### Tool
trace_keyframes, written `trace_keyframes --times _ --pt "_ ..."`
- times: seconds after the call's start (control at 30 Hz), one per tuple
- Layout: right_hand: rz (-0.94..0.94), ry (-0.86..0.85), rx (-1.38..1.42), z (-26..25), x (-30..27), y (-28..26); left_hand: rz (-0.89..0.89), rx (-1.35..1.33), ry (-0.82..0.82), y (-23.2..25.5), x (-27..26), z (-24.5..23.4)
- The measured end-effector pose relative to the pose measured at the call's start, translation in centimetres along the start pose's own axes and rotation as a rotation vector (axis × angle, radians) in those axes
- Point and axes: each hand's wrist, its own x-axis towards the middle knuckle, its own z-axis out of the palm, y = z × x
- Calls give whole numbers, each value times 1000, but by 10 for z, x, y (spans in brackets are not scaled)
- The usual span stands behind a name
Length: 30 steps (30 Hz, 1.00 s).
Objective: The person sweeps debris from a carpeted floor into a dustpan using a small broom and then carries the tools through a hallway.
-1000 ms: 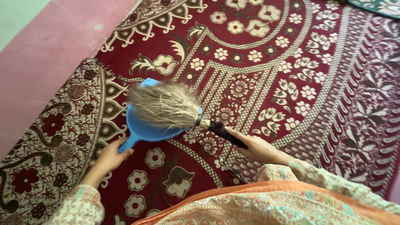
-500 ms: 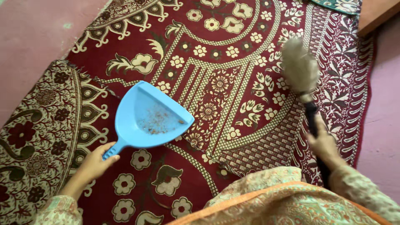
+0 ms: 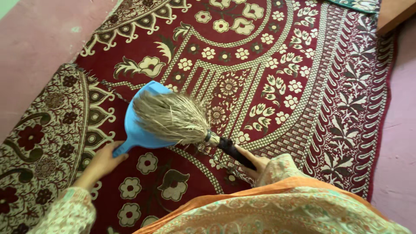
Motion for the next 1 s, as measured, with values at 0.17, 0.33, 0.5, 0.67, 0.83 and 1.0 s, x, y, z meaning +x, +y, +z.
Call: trace_keyframes --times 0.17,0.33,0.5,0.67,0.83,1.0 --pt "-128 191 8 -41 -9 9 37 -6 15 11 -6 -5" --pt "440 594 51 -129 7 76 -17 -52 27 19 -13 -6" --pt "605 528 199 -121 54 153 -115 -67 -93 29 -18 -9" --pt "257 210 36 -7 73 103 -106 -185 -81 28 -17 -4" --pt "110 -39 -34 29 46 24 -147 -49 -133 28 -13 -3" --pt "-117 3 62 27 12 -4 -92 26 -70 22 -10 2"
